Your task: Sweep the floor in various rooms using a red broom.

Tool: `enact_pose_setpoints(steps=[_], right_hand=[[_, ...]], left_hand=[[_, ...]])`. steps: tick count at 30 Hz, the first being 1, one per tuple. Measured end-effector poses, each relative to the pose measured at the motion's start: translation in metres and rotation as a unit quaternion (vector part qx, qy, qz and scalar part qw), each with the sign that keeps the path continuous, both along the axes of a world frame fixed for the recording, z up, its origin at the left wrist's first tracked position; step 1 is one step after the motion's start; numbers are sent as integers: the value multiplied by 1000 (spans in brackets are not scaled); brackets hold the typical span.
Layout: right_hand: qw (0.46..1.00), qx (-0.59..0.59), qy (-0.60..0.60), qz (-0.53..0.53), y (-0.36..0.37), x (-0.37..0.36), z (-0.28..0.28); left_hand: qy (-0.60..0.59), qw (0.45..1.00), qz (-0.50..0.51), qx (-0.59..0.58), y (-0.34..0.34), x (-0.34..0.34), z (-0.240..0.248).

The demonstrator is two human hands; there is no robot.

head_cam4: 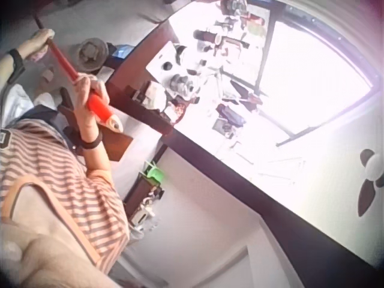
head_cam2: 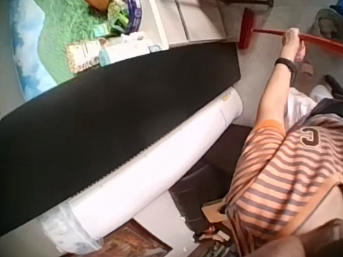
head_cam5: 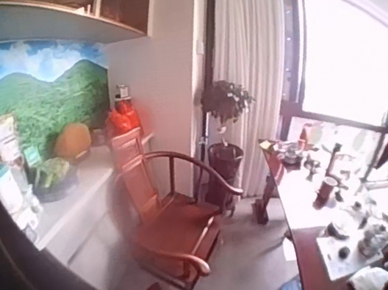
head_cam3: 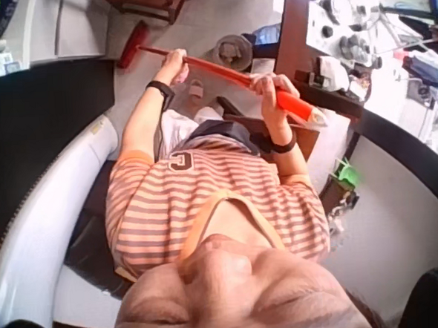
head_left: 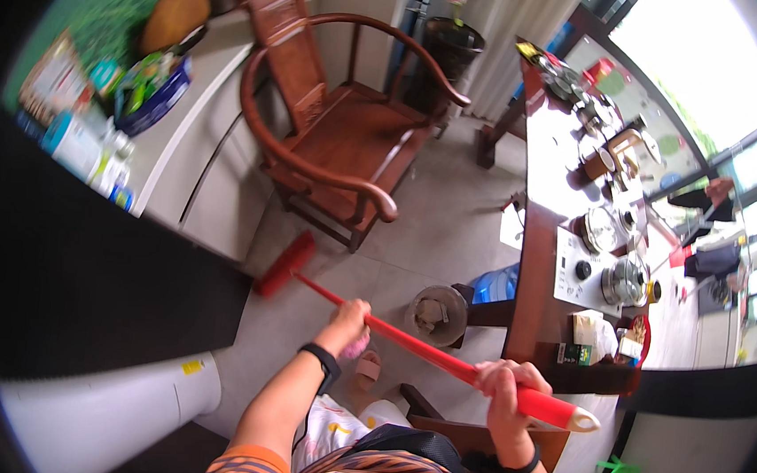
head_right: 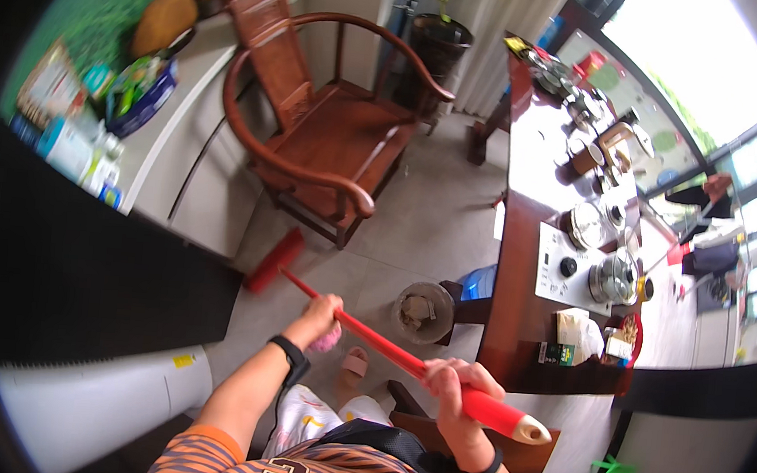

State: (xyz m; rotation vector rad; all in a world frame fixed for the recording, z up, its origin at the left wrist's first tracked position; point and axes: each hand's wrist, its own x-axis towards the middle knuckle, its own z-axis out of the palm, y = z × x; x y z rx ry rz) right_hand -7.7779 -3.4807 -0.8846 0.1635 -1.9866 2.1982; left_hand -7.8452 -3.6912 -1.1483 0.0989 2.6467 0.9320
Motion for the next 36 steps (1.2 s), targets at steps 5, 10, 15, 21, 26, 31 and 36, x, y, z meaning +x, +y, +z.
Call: enact_pose_setpoints(steps=[5, 10, 15, 21, 26, 31, 36], right_hand=[[996, -14, 72, -59, 82, -32, 56], [976, -43, 208, -47, 140, -56, 120], [948, 53, 237, 208, 151, -106, 151], [938, 302, 150, -82, 104, -209, 122], [950, 246, 95, -169, 104, -354, -3], [946, 218, -97, -221, 124, -469, -129], [925, 141, -187, -298, 106, -445, -109]], left_hand=[[-46, 981, -181, 51, 103, -17, 45], [27, 974, -182, 133, 172, -69, 125], [97, 961, -197, 167, 210, -165, 136], [146, 946, -253, 140, 242, -364, 105], [165, 950, -216, 151, 251, -525, 49], [137, 953, -245, 114, 278, -591, -23], [76, 928, -321, 175, 285, -598, -39]])
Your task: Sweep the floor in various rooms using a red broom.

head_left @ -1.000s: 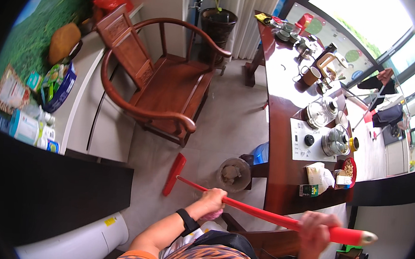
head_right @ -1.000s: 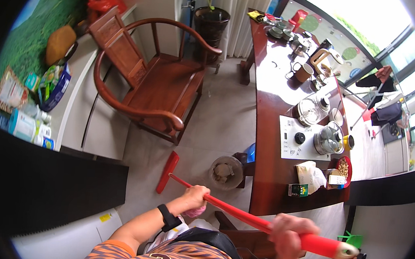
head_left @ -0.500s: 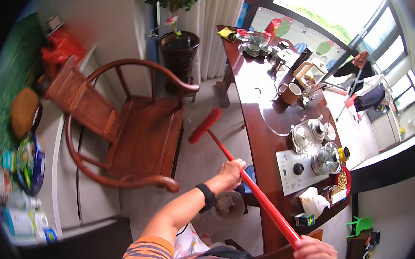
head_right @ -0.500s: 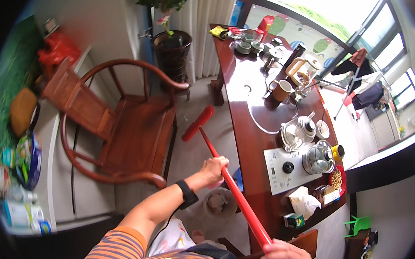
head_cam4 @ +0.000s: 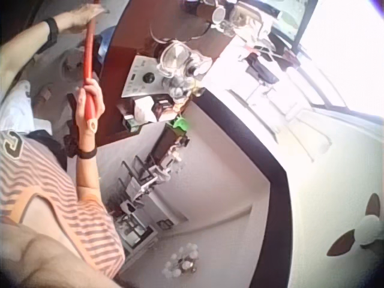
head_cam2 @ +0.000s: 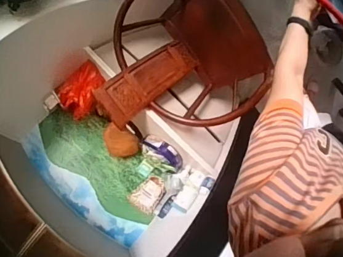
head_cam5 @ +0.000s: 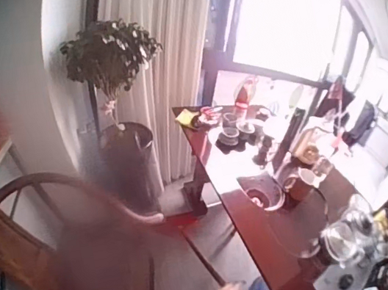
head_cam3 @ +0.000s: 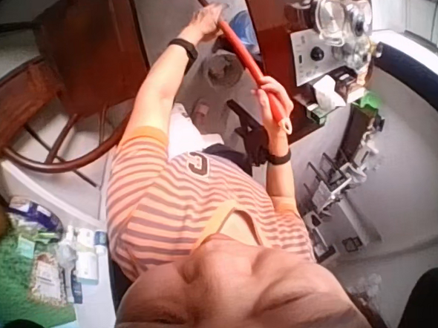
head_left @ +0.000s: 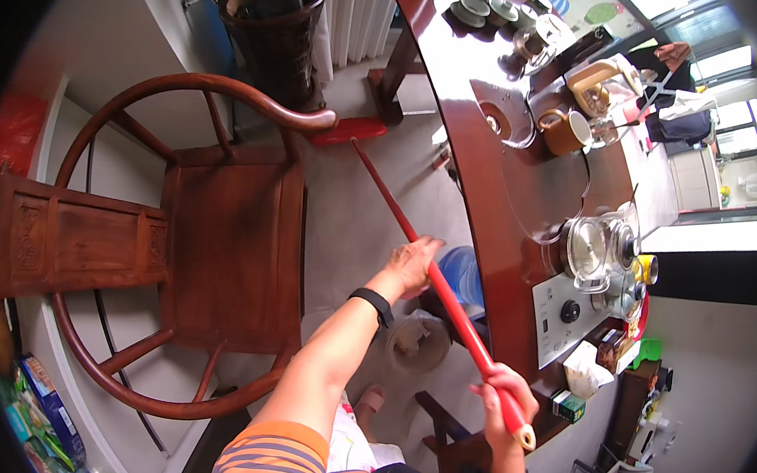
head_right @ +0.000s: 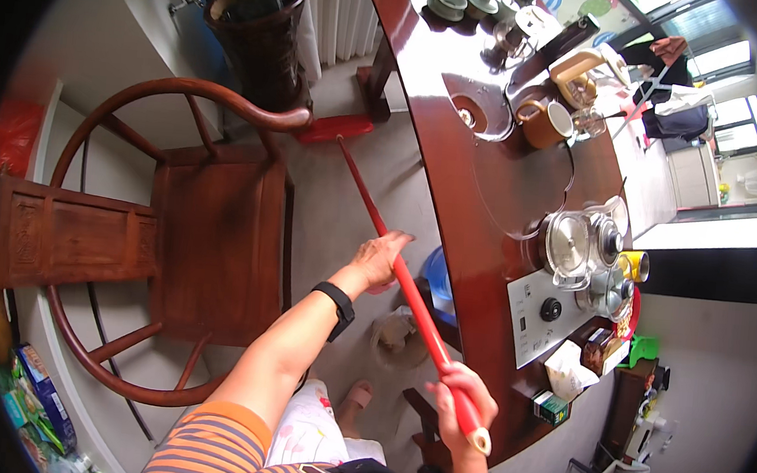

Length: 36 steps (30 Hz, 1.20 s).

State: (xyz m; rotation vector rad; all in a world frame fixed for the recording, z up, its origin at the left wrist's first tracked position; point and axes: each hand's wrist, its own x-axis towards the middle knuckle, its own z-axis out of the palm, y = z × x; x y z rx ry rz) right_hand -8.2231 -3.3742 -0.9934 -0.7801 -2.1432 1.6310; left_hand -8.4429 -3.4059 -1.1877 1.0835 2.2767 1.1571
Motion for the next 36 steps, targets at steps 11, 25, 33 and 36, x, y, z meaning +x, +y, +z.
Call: enact_pose_setpoints(steps=[11, 25, 33, 36], right_hand=[[963, 194, -159, -103, -44, 42, 106], [954, 263, 52, -136, -78, 201, 189], [954, 257, 117, -98, -123, 386, 184], [955, 235, 131, -124, -140, 442, 189]], left_hand=[[-88, 986, -122, 65, 31, 101, 47], [-161, 943, -291, 21, -66, 290, 137], [-153, 948, -279, -6, -138, 460, 148], [-147, 943, -298, -23, -164, 511, 155]])
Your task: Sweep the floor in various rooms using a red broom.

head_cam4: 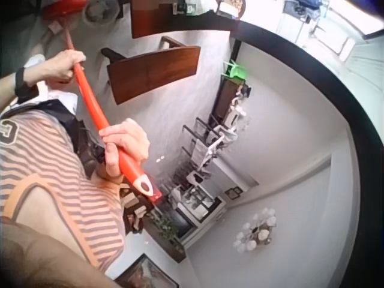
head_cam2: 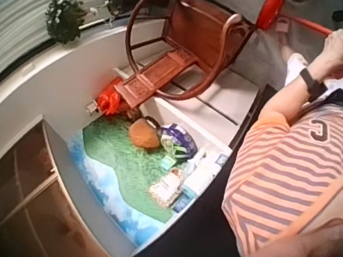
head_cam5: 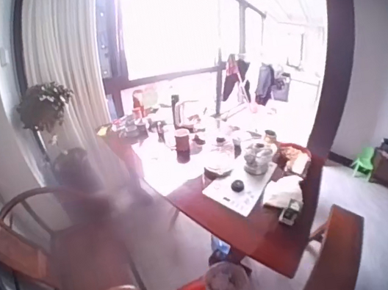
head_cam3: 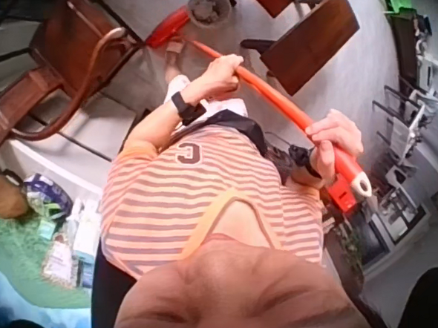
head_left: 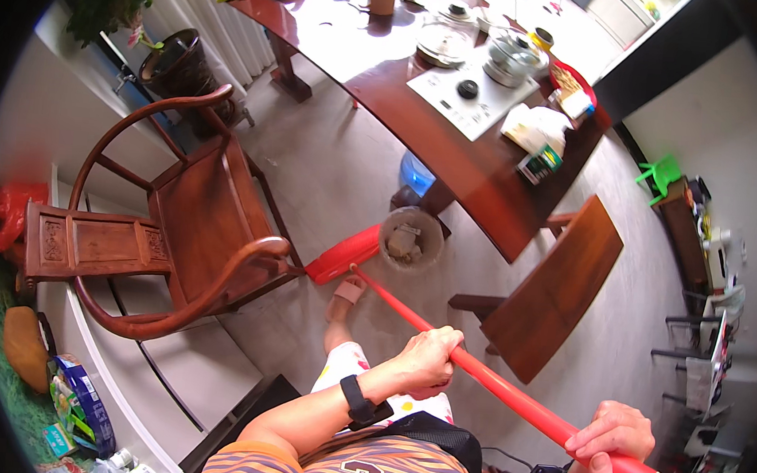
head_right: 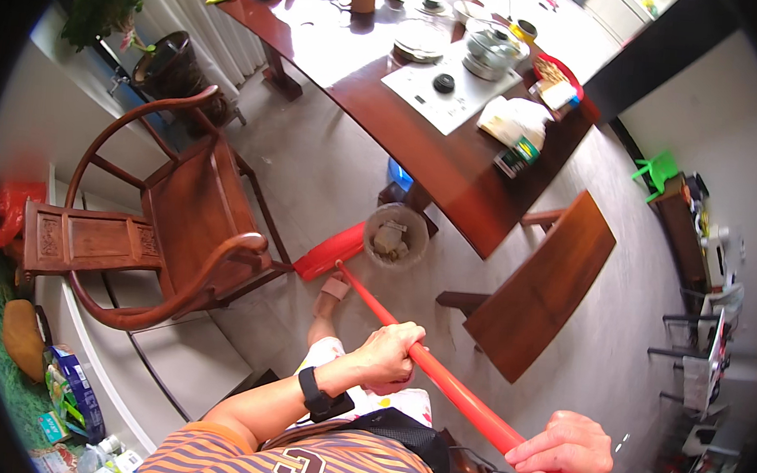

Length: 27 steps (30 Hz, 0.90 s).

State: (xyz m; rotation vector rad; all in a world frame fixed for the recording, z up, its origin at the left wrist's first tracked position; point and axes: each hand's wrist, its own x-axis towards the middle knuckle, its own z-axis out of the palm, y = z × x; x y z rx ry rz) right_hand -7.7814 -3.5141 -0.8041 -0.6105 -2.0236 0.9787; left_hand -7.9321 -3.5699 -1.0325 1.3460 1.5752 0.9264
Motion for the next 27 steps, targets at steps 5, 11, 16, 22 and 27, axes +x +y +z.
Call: enact_pose_setpoints(steps=[5, 11, 16, 22, 27], right_hand=[[998, 15, 34, -50, -29, 84, 23], [961, -55, 244, -118, -49, 138, 47], [944, -137, 299, -24, -72, 157, 65], [953, 35, 299, 32, -92, 133, 101], [963, 110, 189, -155, -78, 102, 25]], left_hand=[[-4, 985, -168, -29, -20, 72, 34], [-83, 956, -280, 22, -12, 151, 58], [-65, 938, -336, 58, -9, 157, 89], [-26, 931, -315, 183, 9, 152, 129], [50, 957, -221, 183, 78, 141, 96]])
